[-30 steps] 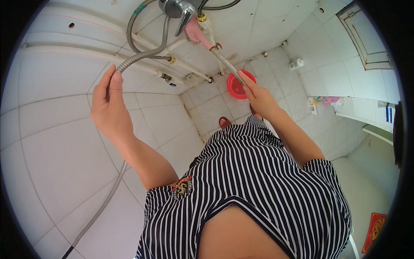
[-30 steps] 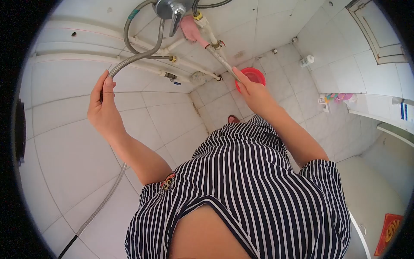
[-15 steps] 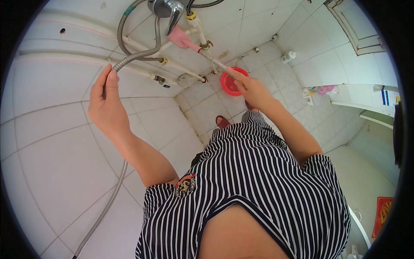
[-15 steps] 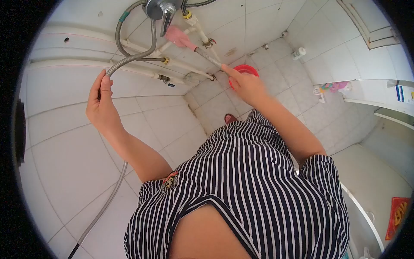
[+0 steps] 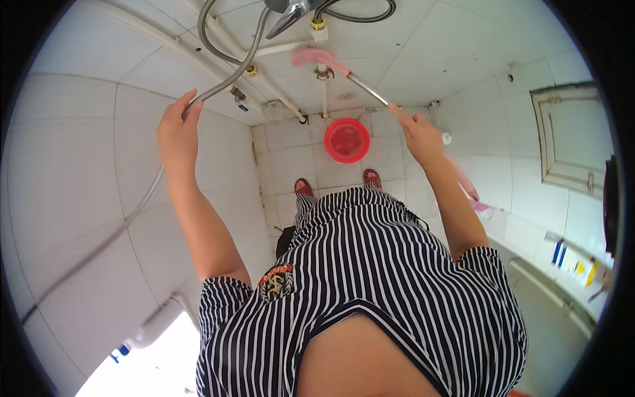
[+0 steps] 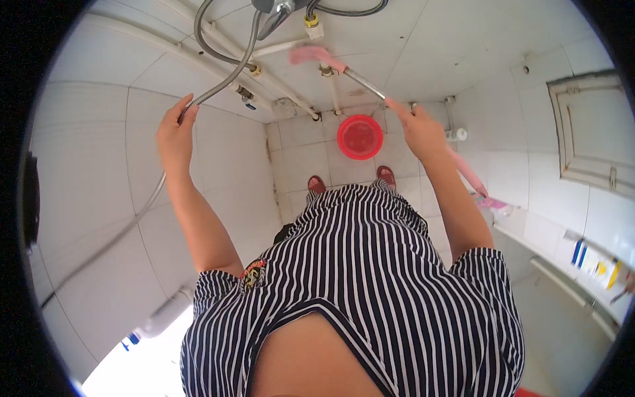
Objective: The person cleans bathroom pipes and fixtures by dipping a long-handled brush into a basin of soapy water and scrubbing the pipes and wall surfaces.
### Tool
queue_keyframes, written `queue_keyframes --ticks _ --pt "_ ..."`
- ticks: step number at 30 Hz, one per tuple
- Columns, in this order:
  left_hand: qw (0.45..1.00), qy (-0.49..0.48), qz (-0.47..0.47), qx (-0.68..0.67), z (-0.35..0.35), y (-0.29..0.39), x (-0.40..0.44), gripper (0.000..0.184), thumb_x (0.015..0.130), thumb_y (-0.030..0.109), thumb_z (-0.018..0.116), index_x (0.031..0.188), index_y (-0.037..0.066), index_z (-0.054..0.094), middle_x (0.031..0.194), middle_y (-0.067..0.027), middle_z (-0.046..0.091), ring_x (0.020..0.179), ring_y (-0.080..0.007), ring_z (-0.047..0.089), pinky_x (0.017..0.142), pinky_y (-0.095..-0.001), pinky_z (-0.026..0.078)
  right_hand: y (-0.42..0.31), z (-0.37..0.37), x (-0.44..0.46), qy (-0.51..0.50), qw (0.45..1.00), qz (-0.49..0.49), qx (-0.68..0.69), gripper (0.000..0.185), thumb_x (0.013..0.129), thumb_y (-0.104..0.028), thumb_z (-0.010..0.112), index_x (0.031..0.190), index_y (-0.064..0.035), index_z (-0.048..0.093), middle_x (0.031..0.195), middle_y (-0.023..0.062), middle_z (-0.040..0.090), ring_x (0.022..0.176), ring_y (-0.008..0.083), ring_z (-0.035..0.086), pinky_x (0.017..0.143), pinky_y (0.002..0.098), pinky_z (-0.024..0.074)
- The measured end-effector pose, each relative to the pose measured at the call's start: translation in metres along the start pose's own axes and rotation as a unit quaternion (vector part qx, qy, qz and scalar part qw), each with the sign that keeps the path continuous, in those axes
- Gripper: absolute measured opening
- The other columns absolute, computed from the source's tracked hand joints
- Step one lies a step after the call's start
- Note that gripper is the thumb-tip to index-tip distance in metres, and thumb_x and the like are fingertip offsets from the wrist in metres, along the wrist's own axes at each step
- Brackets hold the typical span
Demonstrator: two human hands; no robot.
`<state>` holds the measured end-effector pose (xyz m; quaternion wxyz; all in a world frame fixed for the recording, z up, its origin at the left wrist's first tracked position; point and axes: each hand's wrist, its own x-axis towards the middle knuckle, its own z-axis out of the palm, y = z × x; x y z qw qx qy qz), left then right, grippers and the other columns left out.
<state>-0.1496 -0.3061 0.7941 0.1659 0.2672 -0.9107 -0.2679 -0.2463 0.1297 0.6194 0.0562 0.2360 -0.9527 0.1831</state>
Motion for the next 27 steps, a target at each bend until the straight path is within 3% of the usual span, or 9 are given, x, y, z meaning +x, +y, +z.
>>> queue_keyframes --ticks 2,6,11,18,20,23,24,25,27 --pt "0.999 0.020 -0.021 0.015 0.015 0.002 -0.013 0.030 0.096 0.022 0.068 0.123 0.011 0.071 0.102 -0.0076 0.068 0.091 -0.0200 0.062 0.084 -0.0324 0.049 0.015 -0.001 0.011 -0.086 0.995 0.016 -0.036 0.049 0.100 -0.018 0.058 0.143 -0.0415 0.055 0.084 0.0098 0.056 0.068 0.0318 0.060 0.063 0.0429 0.0498" --pt "0.997 0.040 -0.057 0.038 0.042 0.006 -0.043 0.028 0.095 0.018 0.068 0.122 0.012 0.072 0.099 -0.0076 0.067 0.089 -0.0198 0.062 0.081 -0.0325 0.049 0.050 0.004 0.022 -0.067 0.996 -0.055 -0.002 0.054 0.098 -0.017 0.057 0.144 -0.0438 0.052 0.086 0.0100 0.057 0.070 0.0329 0.063 0.062 0.0450 0.0517" --pt "0.997 0.023 -0.061 0.042 0.070 -0.007 -0.064 0.027 0.093 0.013 0.069 0.120 0.011 0.072 0.098 -0.0078 0.067 0.088 -0.0206 0.063 0.079 -0.0328 0.050 0.067 0.026 0.027 -0.127 0.991 -0.028 0.029 0.052 0.099 -0.020 0.057 0.145 -0.0439 0.052 0.084 0.0109 0.057 0.069 0.0322 0.062 0.062 0.0451 0.0510" --pt "0.995 0.041 0.033 0.080 0.088 -0.040 -0.064 0.029 0.089 0.008 0.068 0.118 0.014 0.072 0.101 -0.0066 0.070 0.091 -0.0258 0.065 0.086 -0.0400 0.050 0.059 0.041 0.023 -0.119 0.990 -0.056 0.047 0.047 0.102 -0.025 0.055 0.145 -0.0419 0.052 0.080 0.0149 0.058 0.073 0.0361 0.064 0.067 0.0480 0.0506" --pt "0.994 0.045 0.042 0.086 0.095 -0.044 -0.066 0.032 0.089 0.006 0.068 0.119 0.016 0.072 0.103 -0.0063 0.070 0.093 -0.0259 0.065 0.090 -0.0424 0.050 0.054 0.040 0.010 -0.224 0.972 0.014 0.066 0.046 0.102 -0.026 0.054 0.146 -0.0403 0.050 0.087 0.0175 0.064 0.078 0.0381 0.065 0.071 0.0479 0.0511" --pt "0.988 0.144 0.057 0.015 0.119 -0.052 -0.081 0.039 0.085 -0.002 0.065 0.120 0.014 0.071 0.108 -0.0076 0.070 0.097 -0.0281 0.065 0.096 -0.0464 0.047 0.055 0.048 -0.013 -0.317 0.945 0.067 0.051 0.046 0.104 -0.030 0.051 0.148 -0.0387 0.048 0.100 0.0190 0.069 0.086 0.0396 0.067 0.077 0.0478 0.0518" --pt "0.976 0.184 0.108 -0.038 0.113 -0.128 -0.054 0.039 0.084 -0.005 0.063 0.118 0.011 0.071 0.108 -0.0086 0.070 0.098 -0.0293 0.065 0.096 -0.0453 0.048 0.004 0.080 -0.002 -0.329 0.941 0.081 0.005 0.046 0.104 -0.030 0.051 0.148 -0.0387 0.048 0.100 0.0190 0.069 0.086 0.0396 0.067 0.077 0.0478 0.0518" --pt "0.953 0.244 0.169 -0.053 0.116 -0.137 -0.067 0.039 0.082 -0.009 0.061 0.115 0.009 0.071 0.109 -0.0096 0.070 0.098 -0.0305 0.065 0.095 -0.0442 0.049 0.021 0.106 -0.020 -0.335 0.940 0.065 0.009 0.046 0.104 -0.031 0.049 0.149 -0.0382 0.047 0.105 0.0189 0.070 0.090 0.0401 0.067 0.080 0.0477 0.0518" --pt "0.960 0.254 0.110 -0.048 0.149 -0.142 -0.115 0.042 0.083 -0.012 0.055 0.116 0.008 0.070 0.110 -0.0105 0.068 0.090 -0.0252 0.062 0.078 -0.0348 0.050 0.056 0.160 -0.044 -0.349 0.936 0.045 0.010 0.046 0.105 -0.033 0.048 0.150 -0.0376 0.045 0.109 0.0188 0.071 0.095 0.0406 0.067 0.083 0.0475 0.0519"
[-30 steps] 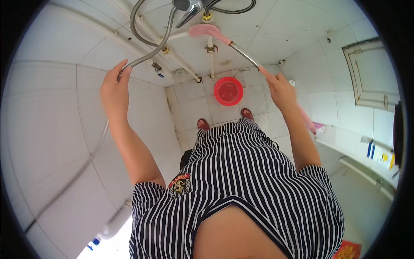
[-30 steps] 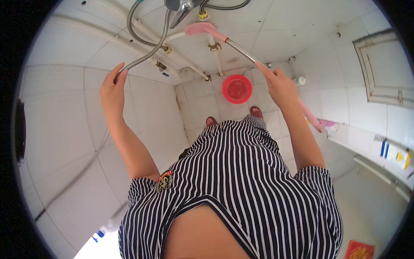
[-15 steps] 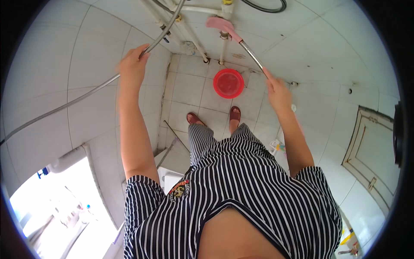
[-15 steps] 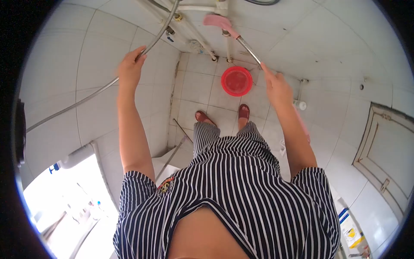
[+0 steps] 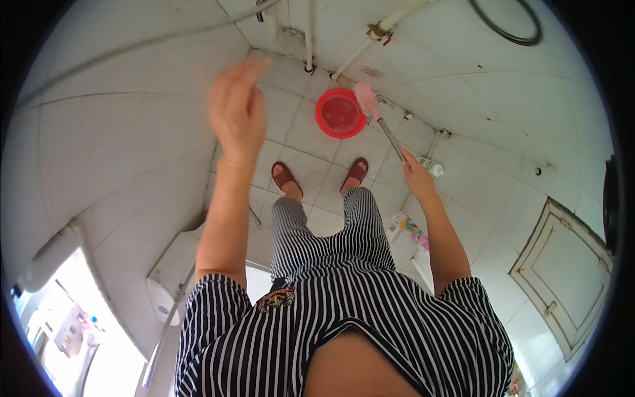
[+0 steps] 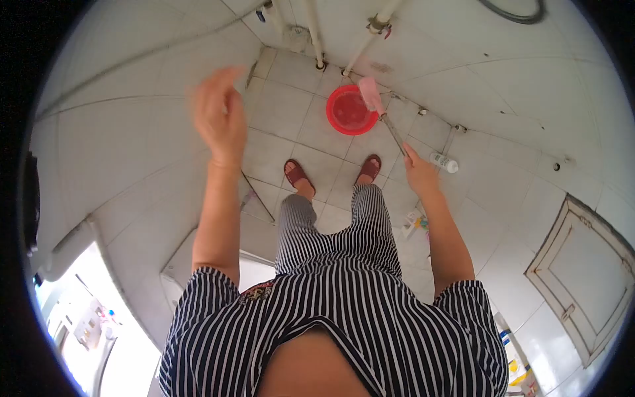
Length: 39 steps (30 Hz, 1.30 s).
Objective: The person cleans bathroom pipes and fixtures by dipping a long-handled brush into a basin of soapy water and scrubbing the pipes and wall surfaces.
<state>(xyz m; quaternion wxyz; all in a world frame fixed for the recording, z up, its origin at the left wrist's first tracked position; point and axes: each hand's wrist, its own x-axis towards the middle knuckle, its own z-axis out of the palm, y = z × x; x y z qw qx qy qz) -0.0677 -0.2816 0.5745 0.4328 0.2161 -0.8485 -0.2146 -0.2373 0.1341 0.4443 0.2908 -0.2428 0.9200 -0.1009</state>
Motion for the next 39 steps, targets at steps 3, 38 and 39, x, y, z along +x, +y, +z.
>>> queue_keyframes --ticks 3,38,39 --pt "0.968 -0.146 -0.188 -0.085 0.042 -0.020 -0.109 0.034 0.079 -0.010 0.060 0.106 0.005 0.072 0.105 -0.0157 0.069 0.097 -0.0356 0.064 0.084 -0.0419 0.053 0.043 0.063 0.050 -0.074 0.996 0.035 -0.034 0.044 0.106 -0.034 0.043 0.150 -0.0344 0.046 0.112 0.0185 0.071 0.099 0.0408 0.067 0.087 0.0481 0.0519" --pt "0.980 -0.039 0.094 -0.169 0.250 -0.171 -0.185 0.020 0.094 0.016 0.063 0.111 0.009 0.072 0.096 -0.0078 0.069 0.090 -0.0272 0.067 0.077 -0.0376 0.054 0.176 0.264 0.178 0.072 0.983 -0.078 -0.148 0.044 0.097 -0.032 0.059 0.141 -0.0401 0.056 0.087 0.0156 0.071 0.076 0.0356 0.070 0.069 0.0472 0.0559" --pt "0.984 -0.012 0.053 -0.173 0.231 -0.187 -0.188 0.021 0.095 0.016 0.063 0.113 0.008 0.071 0.099 -0.0075 0.070 0.090 -0.0258 0.066 0.077 -0.0360 0.053 0.168 0.260 0.177 0.078 0.983 -0.068 -0.151 0.044 0.097 -0.032 0.059 0.141 -0.0401 0.056 0.087 0.0156 0.071 0.076 0.0356 0.070 0.069 0.0472 0.0559"
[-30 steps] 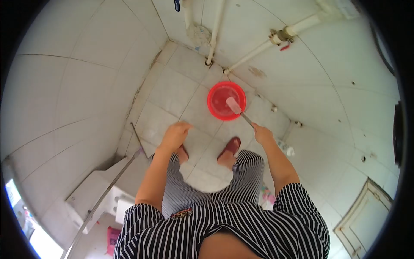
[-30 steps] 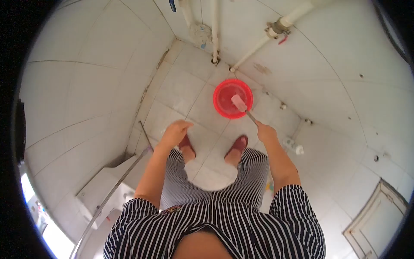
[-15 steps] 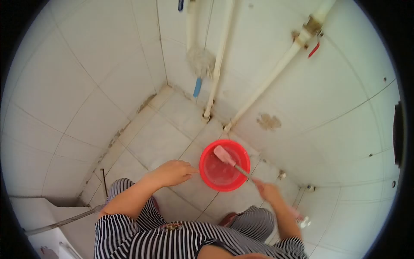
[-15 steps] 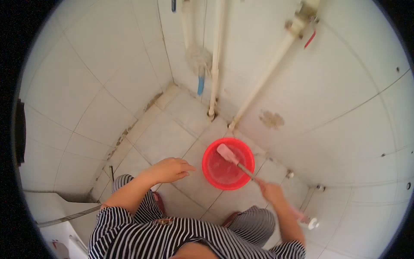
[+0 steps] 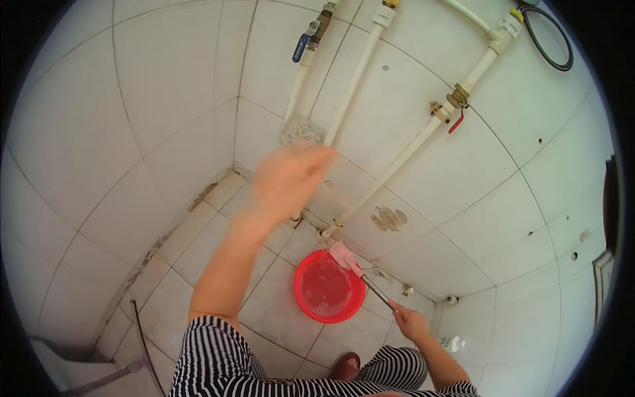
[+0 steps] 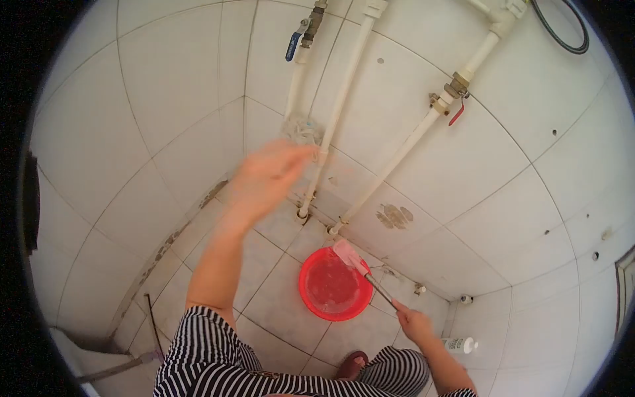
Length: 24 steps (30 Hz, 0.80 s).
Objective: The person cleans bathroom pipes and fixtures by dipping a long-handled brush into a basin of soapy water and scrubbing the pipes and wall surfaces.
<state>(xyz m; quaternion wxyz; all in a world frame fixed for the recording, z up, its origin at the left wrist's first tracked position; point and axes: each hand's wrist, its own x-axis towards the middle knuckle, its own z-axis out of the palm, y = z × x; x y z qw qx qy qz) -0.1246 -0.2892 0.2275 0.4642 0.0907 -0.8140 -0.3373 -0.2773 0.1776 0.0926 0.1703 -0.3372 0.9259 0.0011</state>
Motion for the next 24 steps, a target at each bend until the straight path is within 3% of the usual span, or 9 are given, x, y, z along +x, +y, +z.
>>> queue_keyframes --ticks 2,4,6,7,9,11,17,21,24 --pt "0.994 0.066 -0.089 -0.010 -0.042 -0.018 0.001 0.022 0.099 0.019 0.060 0.114 0.009 0.072 0.106 -0.0083 0.073 0.094 -0.0204 0.067 0.078 -0.0314 0.052 -0.007 -0.016 0.005 0.002 0.978 -0.022 -0.207 0.044 0.097 -0.030 0.061 0.140 -0.0382 0.057 0.082 0.0152 0.070 0.072 0.0351 0.069 0.066 0.0477 0.0547" --pt "0.977 0.174 -0.055 0.110 -0.074 -0.037 0.005 0.024 0.100 0.023 0.061 0.115 0.008 0.073 0.106 -0.0059 0.074 0.095 -0.0165 0.067 0.079 -0.0297 0.050 -0.019 -0.031 0.008 0.026 0.978 -0.033 -0.205 0.046 0.098 -0.027 0.060 0.142 -0.0381 0.055 0.082 0.0174 0.068 0.071 0.0360 0.068 0.063 0.0480 0.0537" --pt "0.947 0.270 -0.173 0.011 -0.107 -0.024 0.006 0.025 0.100 0.026 0.062 0.115 0.010 0.075 0.103 -0.0033 0.075 0.096 -0.0131 0.067 0.083 -0.0302 0.050 -0.042 -0.043 0.015 0.166 0.977 -0.128 -0.031 0.046 0.101 -0.021 0.057 0.145 -0.0333 0.054 0.074 0.0132 0.064 0.062 0.0269 0.066 0.057 0.0413 0.0523" --pt "0.947 0.273 -0.171 0.002 -0.117 -0.026 0.007 0.025 0.100 0.026 0.062 0.115 0.010 0.075 0.103 -0.0033 0.075 0.096 -0.0131 0.067 0.083 -0.0302 0.050 -0.058 -0.051 0.019 0.171 0.977 -0.125 -0.038 0.046 0.101 -0.021 0.057 0.145 -0.0333 0.054 0.074 0.0132 0.064 0.062 0.0269 0.066 0.057 0.0413 0.0523" --pt "0.888 0.402 -0.166 -0.149 -0.133 -0.038 0.002 0.023 0.099 0.020 0.062 0.113 0.007 0.075 0.096 -0.0053 0.074 0.091 -0.0135 0.068 0.085 -0.0269 0.050 -0.113 -0.078 0.025 0.122 0.961 0.012 0.247 0.049 0.103 -0.014 0.053 0.151 -0.0250 0.048 0.069 0.0045 0.056 0.058 0.0146 0.058 0.055 0.0315 0.0499" --pt "0.886 0.411 -0.154 -0.152 -0.142 -0.052 0.001 0.024 0.099 0.023 0.062 0.113 0.008 0.075 0.096 -0.0045 0.074 0.095 -0.0128 0.067 0.089 -0.0284 0.050 -0.165 -0.109 0.035 0.137 0.936 -0.001 0.325 0.053 0.104 -0.011 0.050 0.156 -0.0183 0.040 0.071 -0.0008 0.049 0.058 0.0082 0.051 0.054 0.0258 0.0469" --pt "0.900 0.356 -0.185 -0.168 -0.147 -0.065 -0.004 0.025 0.099 0.024 0.062 0.113 0.008 0.076 0.095 -0.0036 0.073 0.097 -0.0127 0.066 0.095 -0.0276 0.048 -0.263 -0.154 0.107 0.171 0.877 -0.124 0.432 0.059 0.104 -0.010 0.048 0.159 -0.0171 0.030 0.084 0.0059 0.054 0.061 0.0118 0.055 0.057 0.0304 0.0545" --pt "0.897 0.357 -0.214 -0.146 -0.147 -0.068 -0.008 0.024 0.099 0.021 0.060 0.112 0.007 0.075 0.094 -0.0025 0.072 0.092 -0.0105 0.066 0.087 -0.0256 0.048 -0.307 -0.098 0.138 0.101 0.817 -0.100 0.559 0.072 0.104 -0.011 0.048 0.163 -0.0224 0.008 0.089 0.0094 0.055 0.058 0.0168 0.058 0.055 0.0352 0.0587" --pt "0.899 0.347 -0.197 -0.181 -0.144 -0.073 -0.008 0.024 0.099 0.021 0.060 0.112 0.006 0.075 0.094 -0.0023 0.071 0.091 -0.0106 0.065 0.085 -0.0257 0.048 -0.338 -0.052 0.146 0.055 0.759 -0.069 0.645 0.071 0.105 -0.017 0.048 0.163 -0.0227 0.007 0.084 0.0064 0.053 0.048 0.0144 0.049 0.047 0.0322 0.0525"
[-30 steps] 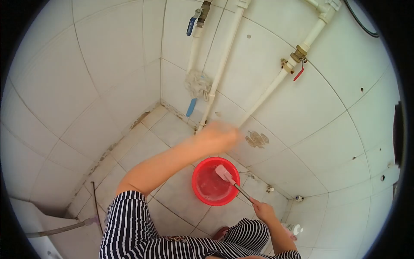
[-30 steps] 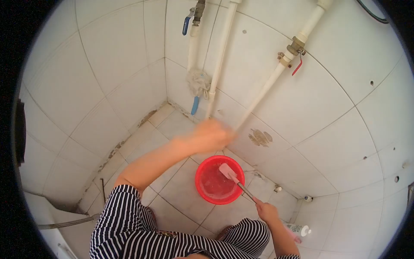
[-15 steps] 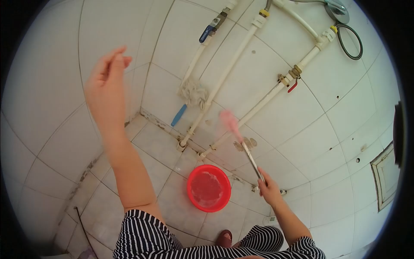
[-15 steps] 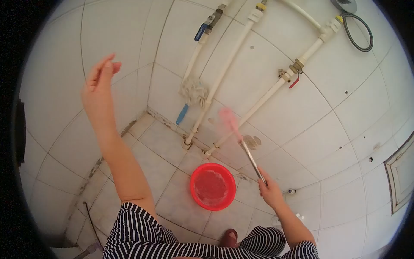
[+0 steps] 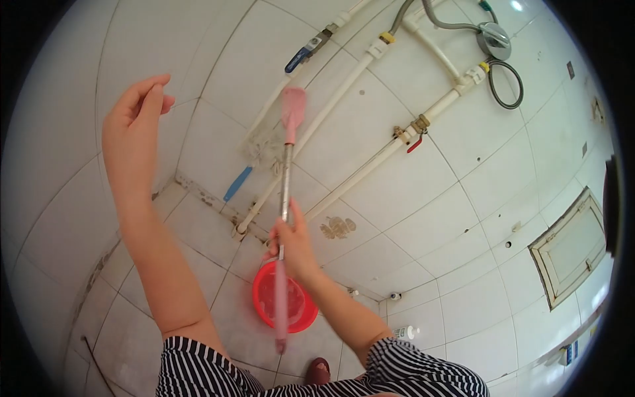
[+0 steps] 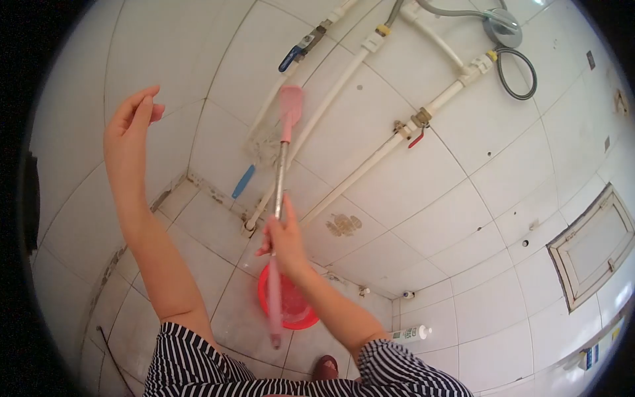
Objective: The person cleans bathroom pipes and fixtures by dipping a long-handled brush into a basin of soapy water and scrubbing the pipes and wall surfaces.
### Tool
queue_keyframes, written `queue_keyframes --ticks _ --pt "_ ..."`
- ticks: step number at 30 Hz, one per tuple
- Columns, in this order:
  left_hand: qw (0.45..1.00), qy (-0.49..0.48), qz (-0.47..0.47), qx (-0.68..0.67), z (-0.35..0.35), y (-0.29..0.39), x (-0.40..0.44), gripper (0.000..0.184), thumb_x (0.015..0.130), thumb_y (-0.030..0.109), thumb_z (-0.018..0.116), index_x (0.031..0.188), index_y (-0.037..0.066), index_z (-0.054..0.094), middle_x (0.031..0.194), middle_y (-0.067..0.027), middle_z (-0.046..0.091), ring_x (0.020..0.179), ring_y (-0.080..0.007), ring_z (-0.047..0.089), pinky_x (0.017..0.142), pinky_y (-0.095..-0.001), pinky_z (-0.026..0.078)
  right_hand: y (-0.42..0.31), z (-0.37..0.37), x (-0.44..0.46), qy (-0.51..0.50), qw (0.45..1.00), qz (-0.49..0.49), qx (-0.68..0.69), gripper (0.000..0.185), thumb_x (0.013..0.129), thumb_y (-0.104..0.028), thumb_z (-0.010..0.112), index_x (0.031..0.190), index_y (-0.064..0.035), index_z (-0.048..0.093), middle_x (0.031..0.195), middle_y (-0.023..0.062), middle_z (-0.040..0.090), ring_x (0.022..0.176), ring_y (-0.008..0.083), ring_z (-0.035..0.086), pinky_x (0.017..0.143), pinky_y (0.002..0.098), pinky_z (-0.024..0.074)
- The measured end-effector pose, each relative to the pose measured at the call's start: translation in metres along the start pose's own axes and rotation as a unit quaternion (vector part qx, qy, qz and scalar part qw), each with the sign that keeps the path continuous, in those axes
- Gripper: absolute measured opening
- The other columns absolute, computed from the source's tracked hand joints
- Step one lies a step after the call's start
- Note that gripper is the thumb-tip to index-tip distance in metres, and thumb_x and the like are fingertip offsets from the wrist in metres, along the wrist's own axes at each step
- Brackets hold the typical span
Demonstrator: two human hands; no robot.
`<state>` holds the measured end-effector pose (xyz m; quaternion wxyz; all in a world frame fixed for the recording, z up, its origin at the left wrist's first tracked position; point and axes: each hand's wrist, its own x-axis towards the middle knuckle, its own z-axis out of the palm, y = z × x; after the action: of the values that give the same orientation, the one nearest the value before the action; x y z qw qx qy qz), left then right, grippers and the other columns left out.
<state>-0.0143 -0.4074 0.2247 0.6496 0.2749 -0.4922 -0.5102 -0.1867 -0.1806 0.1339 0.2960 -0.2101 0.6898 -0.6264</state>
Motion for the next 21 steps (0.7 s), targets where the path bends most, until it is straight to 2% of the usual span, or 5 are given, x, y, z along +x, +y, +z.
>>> queue_keyframes --ticks 4,7,12,19,21 --pt "1.000 -0.008 0.000 0.012 0.001 0.007 -0.003 0.025 0.100 0.020 0.059 0.114 0.006 0.074 0.094 -0.0020 0.070 0.091 -0.0107 0.064 0.086 -0.0258 0.049 0.009 0.030 0.011 0.011 0.996 -0.022 0.085 0.056 0.106 -0.020 0.046 0.157 -0.0181 0.022 0.077 0.0038 0.050 0.044 0.0122 0.043 0.040 0.0299 0.0444" --pt "1.000 -0.015 0.009 -0.018 0.000 0.004 -0.005 0.025 0.101 0.021 0.059 0.114 0.006 0.074 0.093 -0.0015 0.069 0.091 -0.0105 0.064 0.087 -0.0260 0.049 -0.050 0.041 0.031 0.002 0.994 -0.092 0.062 0.014 0.107 -0.026 0.047 0.112 -0.0134 0.043 0.076 0.0016 0.048 0.051 0.0099 0.043 0.042 0.0262 0.0386" --pt "0.999 -0.024 -0.005 0.025 -0.010 -0.005 0.004 0.026 0.101 0.026 0.062 0.115 0.010 0.075 0.093 0.0001 0.069 0.093 -0.0113 0.064 0.091 -0.0276 0.048 -0.193 0.052 0.076 -0.025 0.957 -0.265 0.118 0.023 0.106 -0.031 0.050 0.097 -0.0125 0.041 0.071 0.0016 0.047 0.050 0.0102 0.042 0.043 0.0258 0.0372" --pt "0.999 -0.043 0.028 0.005 -0.020 -0.002 0.007 0.025 0.101 0.022 0.060 0.115 0.007 0.074 0.089 -0.0012 0.069 0.089 -0.0111 0.064 0.088 -0.0264 0.050 -0.051 0.047 0.040 0.031 0.996 -0.079 0.042 0.028 0.106 -0.036 0.048 0.095 -0.0121 0.039 0.069 0.0009 0.044 0.046 0.0117 0.041 0.038 0.0305 0.0348" --pt "0.998 -0.037 -0.006 0.053 -0.024 0.015 0.002 0.025 0.101 0.023 0.060 0.115 0.008 0.075 0.090 -0.0005 0.068 0.090 -0.0109 0.064 0.088 -0.0267 0.050 -0.071 0.046 0.040 0.044 0.994 -0.085 0.049 0.028 0.106 -0.036 0.048 0.095 -0.0125 0.039 0.069 0.0009 0.044 0.046 0.0119 0.041 0.038 0.0306 0.0352"
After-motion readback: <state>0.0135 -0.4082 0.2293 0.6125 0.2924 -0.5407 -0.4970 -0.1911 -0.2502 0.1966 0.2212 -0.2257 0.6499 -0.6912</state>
